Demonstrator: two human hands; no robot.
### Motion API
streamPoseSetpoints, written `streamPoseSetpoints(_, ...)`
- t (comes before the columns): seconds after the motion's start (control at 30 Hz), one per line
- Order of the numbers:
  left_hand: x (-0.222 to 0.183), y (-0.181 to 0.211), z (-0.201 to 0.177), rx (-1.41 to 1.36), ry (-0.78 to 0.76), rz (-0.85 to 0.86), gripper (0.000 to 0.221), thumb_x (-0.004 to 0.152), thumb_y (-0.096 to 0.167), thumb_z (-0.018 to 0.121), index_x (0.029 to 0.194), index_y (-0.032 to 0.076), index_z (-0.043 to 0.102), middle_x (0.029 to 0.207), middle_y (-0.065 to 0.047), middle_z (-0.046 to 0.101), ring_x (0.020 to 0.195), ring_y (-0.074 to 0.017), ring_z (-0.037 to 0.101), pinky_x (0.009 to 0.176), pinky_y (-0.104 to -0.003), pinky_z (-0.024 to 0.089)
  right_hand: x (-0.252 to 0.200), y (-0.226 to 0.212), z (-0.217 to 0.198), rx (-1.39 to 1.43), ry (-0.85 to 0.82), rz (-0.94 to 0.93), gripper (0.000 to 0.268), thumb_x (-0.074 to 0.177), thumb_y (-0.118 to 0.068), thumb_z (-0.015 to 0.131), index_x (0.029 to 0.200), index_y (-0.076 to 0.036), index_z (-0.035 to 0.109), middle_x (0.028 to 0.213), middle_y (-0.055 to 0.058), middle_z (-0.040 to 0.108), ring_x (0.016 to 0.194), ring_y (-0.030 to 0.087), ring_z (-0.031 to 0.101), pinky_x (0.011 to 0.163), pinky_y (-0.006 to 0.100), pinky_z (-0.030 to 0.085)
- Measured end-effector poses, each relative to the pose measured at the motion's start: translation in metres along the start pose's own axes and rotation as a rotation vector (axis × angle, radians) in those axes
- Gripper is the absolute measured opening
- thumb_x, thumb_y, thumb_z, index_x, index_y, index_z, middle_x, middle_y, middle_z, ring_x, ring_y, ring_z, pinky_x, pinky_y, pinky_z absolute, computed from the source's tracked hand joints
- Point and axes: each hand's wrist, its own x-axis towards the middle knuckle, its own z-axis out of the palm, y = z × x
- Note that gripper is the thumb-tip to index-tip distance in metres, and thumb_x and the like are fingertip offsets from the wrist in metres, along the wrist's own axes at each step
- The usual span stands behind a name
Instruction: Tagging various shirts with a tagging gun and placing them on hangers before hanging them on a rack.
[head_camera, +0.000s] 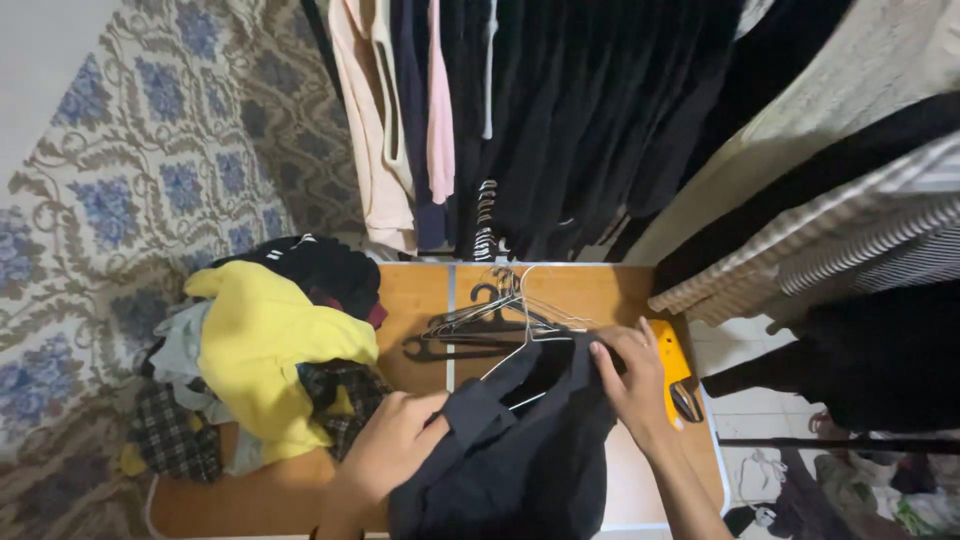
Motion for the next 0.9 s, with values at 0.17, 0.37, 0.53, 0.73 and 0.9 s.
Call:
streamPoseSetpoints(0.17,-0.009,0.040,0.000,0.076,0.124,0.071,0.015,0.088,0.014,0.064,0.094,0.002,0.069,0.076,-0.024,0.068,0.076,-0.0430,0.067,0.063,-0.047,0.051,0.022,-0.036,-0.034,-0.033,0.063,-0.011,0.030,0.091,-0.016,0.070,0.114,0.002,0.070,0.121,0.022,0.070,0.118,0.035,0.061,0.110,0.050,0.036)
streamPoseSetpoints(0.37,-0.017,0.080,0.001,0.154,0.230,0.067,0.015,0.089,0.015,0.065,0.092,0.000,0.067,0.076,-0.023,0.068,0.076,-0.0425,0.067,0.062,-0.048,0.051,0.009,-0.096,-0.069,0.098,0.053,0.360,0.027,0.095,-0.025,0.070,0.105,-0.001,0.068,0.086,0.013,0.063,0.081,0.021,0.059,0.073,0.034,0.047)
streamPoseSetpoints(0.53,-0.021,0.131,-0.014,0.144,0.339,0.033,0.017,0.086,0.013,0.066,0.099,0.002,0.070,0.072,-0.023,0.067,0.067,-0.0412,0.067,0.057,-0.047,0.050,0.007,-0.127,-0.088,0.305,-0.358,0.489,0.029,0.099,-0.031,0.066,0.097,-0.003,0.070,0.070,0.006,0.057,0.065,0.012,0.050,0.058,0.030,0.042)
streamPoseSetpoints(0.73,-0.023,0.176,-0.012,0.107,0.404,0.093,0.013,0.087,0.012,0.067,0.092,0.000,0.066,0.073,-0.022,0.066,0.063,-0.0388,0.067,0.054,-0.044,0.049,0.035,-0.162,-0.110,0.608,-0.534,0.308,0.043,0.104,-0.039,0.049,0.101,0.001,0.064,0.079,0.006,0.072,0.070,0.014,0.070,0.068,0.030,0.056)
streamPoseSetpoints(0.9,-0.017,0.190,0.011,0.157,0.446,0.283,0.012,0.089,0.012,0.067,0.088,0.002,0.061,0.079,-0.020,0.068,0.073,-0.0400,0.068,0.059,-0.046,0.051,0.048,-0.165,-0.129,0.413,-0.434,0.359,0.051,0.098,-0.044,0.051,0.121,-0.001,0.065,0.085,0.011,0.075,0.073,0.017,0.074,0.070,0.032,0.057)
